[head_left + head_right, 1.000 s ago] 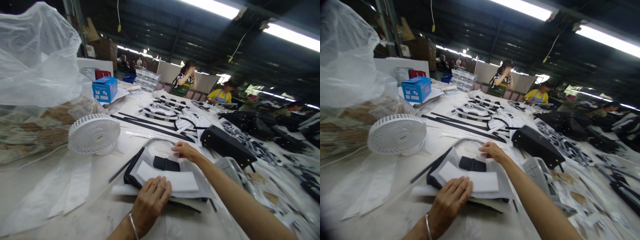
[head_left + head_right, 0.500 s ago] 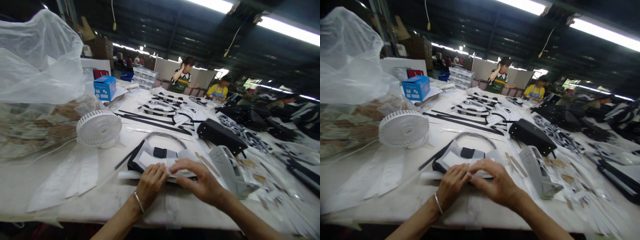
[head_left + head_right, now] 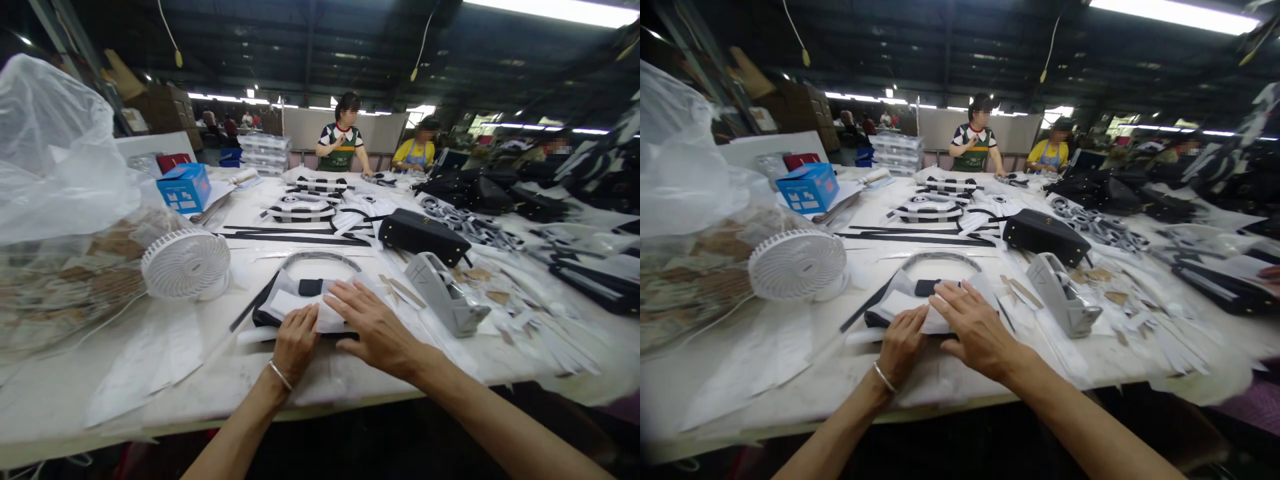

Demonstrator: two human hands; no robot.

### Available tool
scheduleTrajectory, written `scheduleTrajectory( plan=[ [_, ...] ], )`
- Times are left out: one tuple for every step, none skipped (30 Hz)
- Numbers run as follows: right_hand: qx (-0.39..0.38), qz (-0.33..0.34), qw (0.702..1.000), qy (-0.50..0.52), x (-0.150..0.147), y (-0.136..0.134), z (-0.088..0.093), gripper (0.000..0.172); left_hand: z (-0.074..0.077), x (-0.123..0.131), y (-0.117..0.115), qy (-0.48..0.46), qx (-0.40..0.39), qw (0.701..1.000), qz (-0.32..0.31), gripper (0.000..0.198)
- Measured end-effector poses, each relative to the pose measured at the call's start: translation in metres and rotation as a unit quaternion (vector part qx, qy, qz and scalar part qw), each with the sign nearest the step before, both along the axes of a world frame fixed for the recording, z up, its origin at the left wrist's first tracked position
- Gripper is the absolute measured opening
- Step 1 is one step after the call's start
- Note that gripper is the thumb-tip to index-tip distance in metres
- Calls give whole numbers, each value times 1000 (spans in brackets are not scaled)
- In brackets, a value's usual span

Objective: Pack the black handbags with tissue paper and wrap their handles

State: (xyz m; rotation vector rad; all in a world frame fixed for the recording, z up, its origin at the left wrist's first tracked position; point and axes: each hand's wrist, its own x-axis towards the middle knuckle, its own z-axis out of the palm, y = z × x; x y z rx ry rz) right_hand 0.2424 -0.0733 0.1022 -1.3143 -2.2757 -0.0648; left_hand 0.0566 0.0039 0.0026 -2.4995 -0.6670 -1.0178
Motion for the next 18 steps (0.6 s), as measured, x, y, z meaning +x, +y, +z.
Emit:
scheduleTrajectory(
  plan=[
    [-6, 5, 1000, -2, -1, 11, -8, 45, 0, 0, 0, 0, 0, 1000, 3, 30],
    [-16, 2, 1000, 11, -1, 20, -14, 35, 0, 0, 0, 1, -2, 1000, 7, 30],
    [-28, -15, 999, 38, 0, 29, -16, 27, 0, 1, 0, 4, -3, 1000, 11, 30],
    [-41, -46, 995, 75, 5, 38, -15, 23, 1, 1, -1, 7, -3, 1000, 14, 31],
    [-56, -84, 988, 113, 12, 46, -10, 22, 1, 1, -1, 10, -2, 1000, 14, 32],
    [-69, -124, 979, 145, 21, 54, -3, 24, 1, 1, -1, 9, 0, 1000, 14, 33],
    [-83, -159, 969, 168, 33, 63, 6, 28, 2, 1, -2, 7, 2, 1000, 13, 34],
    [-95, -187, 961, 182, 45, 71, 16, 33, 2, 1, -2, 5, 1, 1000, 13, 34],
    [-105, -207, 953, 192, 59, 78, 25, 37, 2, 2, -2, 3, 0, 1000, 15, 35],
    [-112, -221, 948, 201, 71, 84, 33, 39, 2, 2, -2, 0, -2, 1000, 16, 35],
    [-118, -229, 943, 210, 81, 89, 39, 40, 2, 2, -2, -1, -3, 1000, 17, 36],
    [-124, -232, 939, 220, 88, 91, 44, 41, 2, 1, -2, -3, -4, 1000, 17, 37],
    [-132, -227, 938, 228, 92, 91, 47, 42, 2, 1, -2, -4, -5, 1000, 17, 37],
    [-139, -214, 939, 230, 92, 88, 48, 43, 2, 1, -2, -3, -6, 1000, 16, 37],
    [-145, -195, 943, 228, 89, 82, 49, 42, 1, 1, -2, -3, -7, 1000, 16, 37],
    [-150, -170, 949, 219, 83, 75, 47, 40, 1, 1, -2, -2, -9, 1000, 16, 36],
    [-152, -142, 957, 202, 75, 65, 44, 35, 1, 1, -2, -2, -9, 1000, 15, 36],
    [-152, -110, 967, 175, 66, 55, 39, 29, 1, 1, -2, -2, -11, 1000, 15, 35]
  ],
)
